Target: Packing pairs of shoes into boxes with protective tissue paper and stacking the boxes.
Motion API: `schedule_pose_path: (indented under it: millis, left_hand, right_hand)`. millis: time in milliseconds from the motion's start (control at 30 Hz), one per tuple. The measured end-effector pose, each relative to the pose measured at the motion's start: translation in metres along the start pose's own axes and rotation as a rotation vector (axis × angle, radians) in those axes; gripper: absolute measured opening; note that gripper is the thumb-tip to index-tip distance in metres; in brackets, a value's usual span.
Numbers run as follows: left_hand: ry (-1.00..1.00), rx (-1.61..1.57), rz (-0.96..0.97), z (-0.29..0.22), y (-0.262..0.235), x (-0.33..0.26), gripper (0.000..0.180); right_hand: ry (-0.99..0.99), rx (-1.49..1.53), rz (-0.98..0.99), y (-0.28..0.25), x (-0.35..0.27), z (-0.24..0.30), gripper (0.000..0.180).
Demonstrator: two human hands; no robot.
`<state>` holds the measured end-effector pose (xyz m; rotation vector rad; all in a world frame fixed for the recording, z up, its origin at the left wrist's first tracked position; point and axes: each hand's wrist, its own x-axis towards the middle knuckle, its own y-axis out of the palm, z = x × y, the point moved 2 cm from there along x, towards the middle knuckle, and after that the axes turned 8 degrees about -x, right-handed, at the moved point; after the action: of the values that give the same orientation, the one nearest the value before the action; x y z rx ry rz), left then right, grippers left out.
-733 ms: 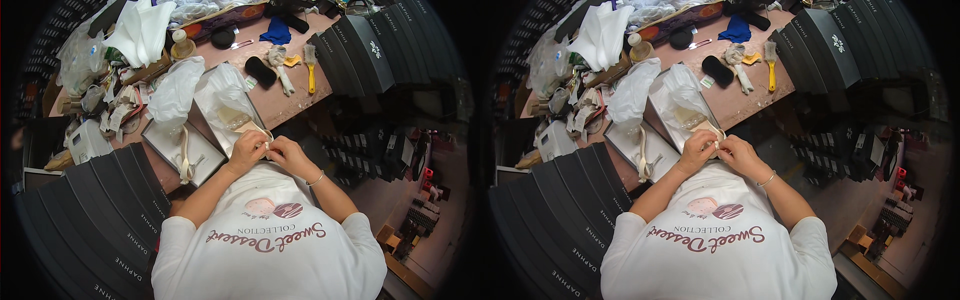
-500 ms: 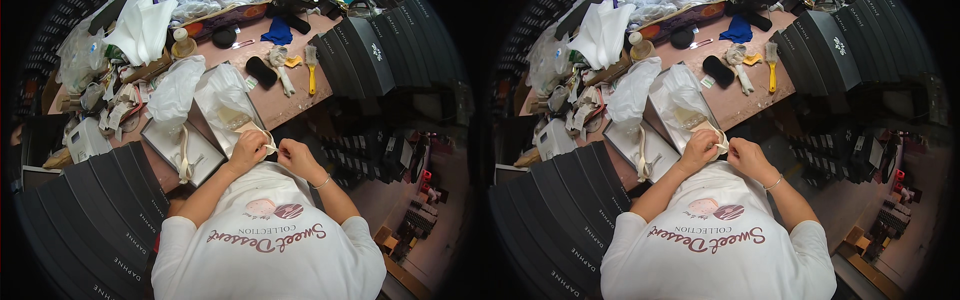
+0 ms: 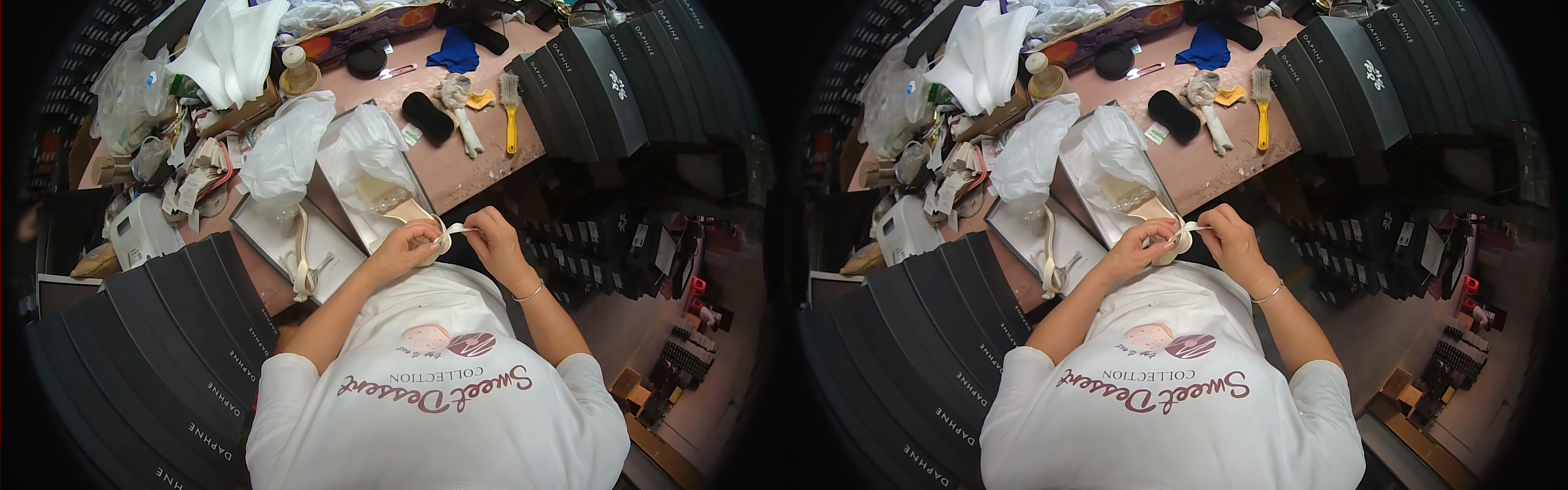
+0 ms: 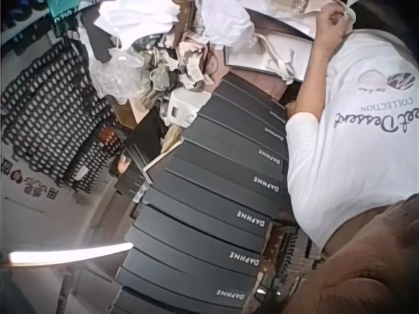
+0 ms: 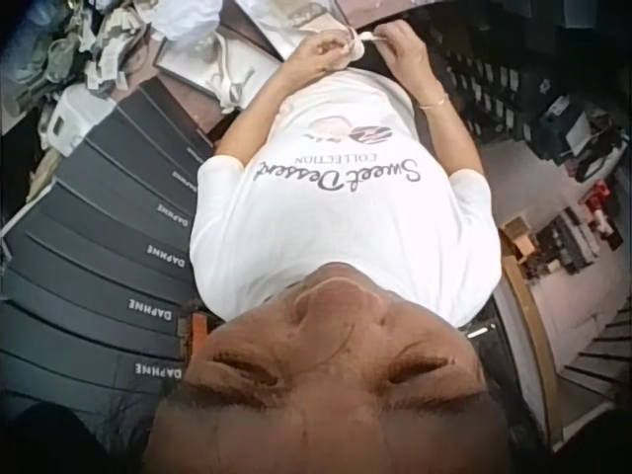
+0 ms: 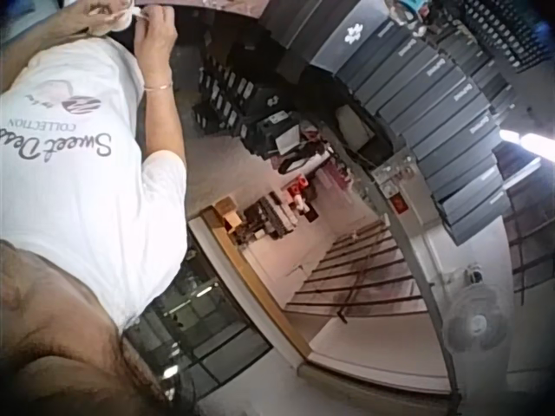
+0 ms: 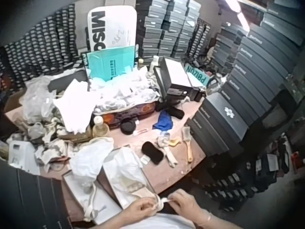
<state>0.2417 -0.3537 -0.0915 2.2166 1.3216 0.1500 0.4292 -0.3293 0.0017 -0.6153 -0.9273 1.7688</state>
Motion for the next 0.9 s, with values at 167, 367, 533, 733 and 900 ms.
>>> schedule_pose_path:
  millis: [167,367,533,733,900]
  left_hand:
    - [-0.272,-0.216,0.113,0.003,-0.01,0.0,0.015]
    - [-0.222,-0.044,0.06,-0.006,-0.002,-0.002,0.018]
    - [0.122,0.315,0.018,0.011,-0.002,0.006,0.023]
    - [-0.166,-0.162,0.04,0.006,-0.001,0.006,0.021]
    - [-0.213,-0.423,-0.038,-0.017,0.01,0.006,0.021]
  right_hand:
    - [0.067,0.141,0.109,-0.001,0.012,-0.012,0.01]
    - [0.221,0.29,0.222,-0.004,0.024,-0.023,0.011]
    - [0.221,0.324,0.231,-0.001,0.026,-0.017,0.012]
    - [0.184,0.264,0.033,-0.007,0.024,-0.018,0.015]
    - [0.169,0.308,-0.009,0.0,0.021,-0.019,0.014]
